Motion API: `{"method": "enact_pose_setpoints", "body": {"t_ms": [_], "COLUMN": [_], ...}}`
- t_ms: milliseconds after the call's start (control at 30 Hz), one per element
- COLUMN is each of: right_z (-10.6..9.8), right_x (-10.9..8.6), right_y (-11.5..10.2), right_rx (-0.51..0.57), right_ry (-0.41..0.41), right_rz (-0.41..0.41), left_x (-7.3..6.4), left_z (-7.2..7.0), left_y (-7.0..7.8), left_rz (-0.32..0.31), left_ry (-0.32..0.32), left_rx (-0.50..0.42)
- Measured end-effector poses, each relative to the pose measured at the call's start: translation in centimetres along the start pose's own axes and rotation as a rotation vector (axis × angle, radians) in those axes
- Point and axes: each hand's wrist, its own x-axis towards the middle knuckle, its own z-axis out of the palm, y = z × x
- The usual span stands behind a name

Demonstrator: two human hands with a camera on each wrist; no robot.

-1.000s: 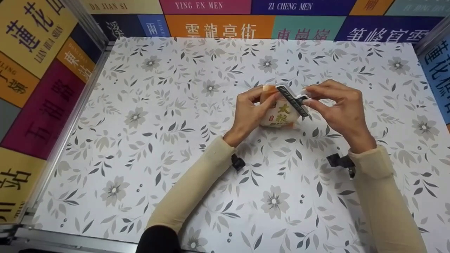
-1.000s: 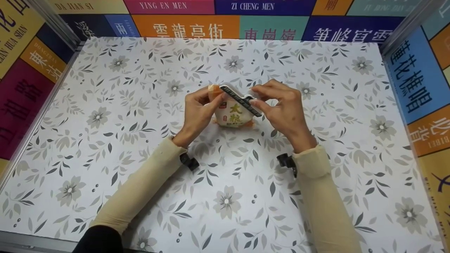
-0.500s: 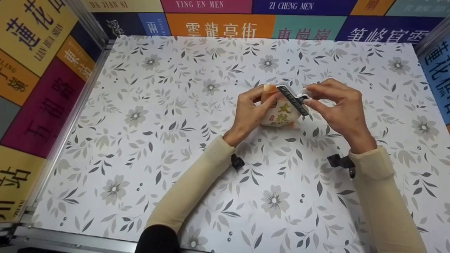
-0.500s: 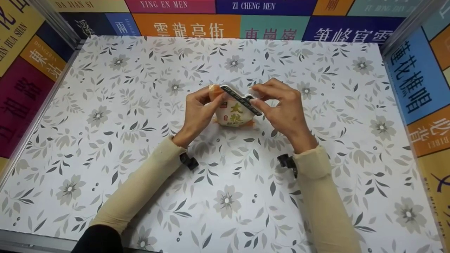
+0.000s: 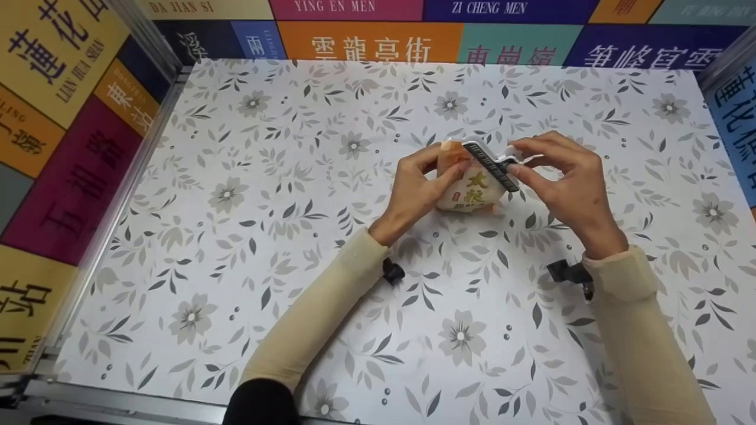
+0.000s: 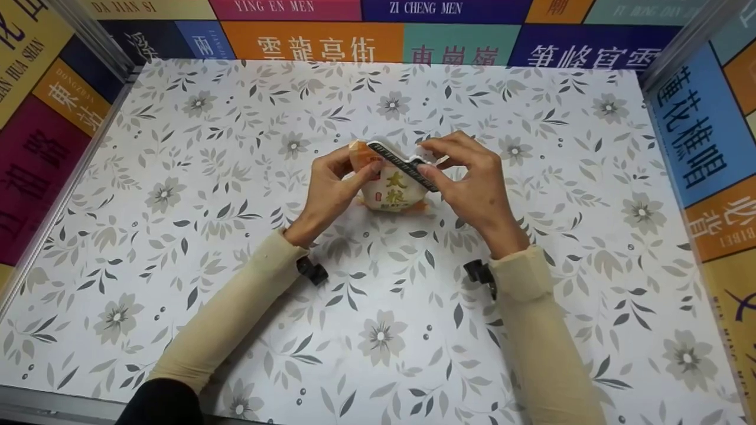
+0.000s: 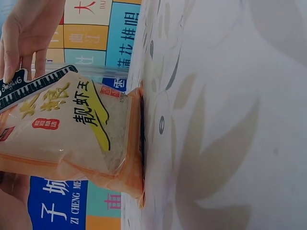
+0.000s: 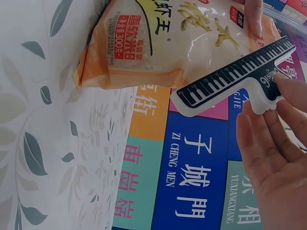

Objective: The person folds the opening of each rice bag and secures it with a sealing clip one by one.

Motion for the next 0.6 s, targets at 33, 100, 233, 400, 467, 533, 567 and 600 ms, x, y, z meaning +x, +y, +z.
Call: {"method": "enact_pose_setpoints", "body": {"t_ms": [33, 100, 233, 400, 467, 533, 567, 600], "right_z": [0.01, 0.04, 0.12, 0.05, 0.01, -0.01, -0.01, 0.03], "right_x": [-0.02, -0.03, 0.0, 0.11, 0.15, 0.2, 0.22, 0.25], "right_y": [-0.03, -0.04, -0.04, 0.07, 0.1, 0.12, 0.13, 0.07], "right_rx": [-0.003, -0.007, 0.003, 0.006, 0.003, 0.004, 0.006, 0.01], "right_ry": [0.0, 0.0, -0.003, -0.001, -0.002, -0.004, -0.002, 0.001], "right_rz": [0.0, -0.001, -0.016, -0.047, -0.06, -0.07, -0.07, -0.065], "left_x": [0.02, 0.05, 0.03, -0.06, -0.13, -0.21, -0.21, -0.22], "left_z": [-0.03, -0.08, -0.23, -0.49, -0.62, -0.77, -0.85, -0.92], "left_y": [-0.08, -0.24, -0.54, -0.69, -0.73, -0.82, -0.88, -0.91], "left_rz": [0.0, -0.004, -0.014, -0.031, -0.034, -0.038, -0.04, -0.042], "left_ry": [-0.002, -0.006, -0.012, -0.038, -0.048, -0.059, -0.065, -0.073], "left_rx": [0.003, 0.01, 0.034, 0.038, 0.044, 0.059, 0.068, 0.077]}}
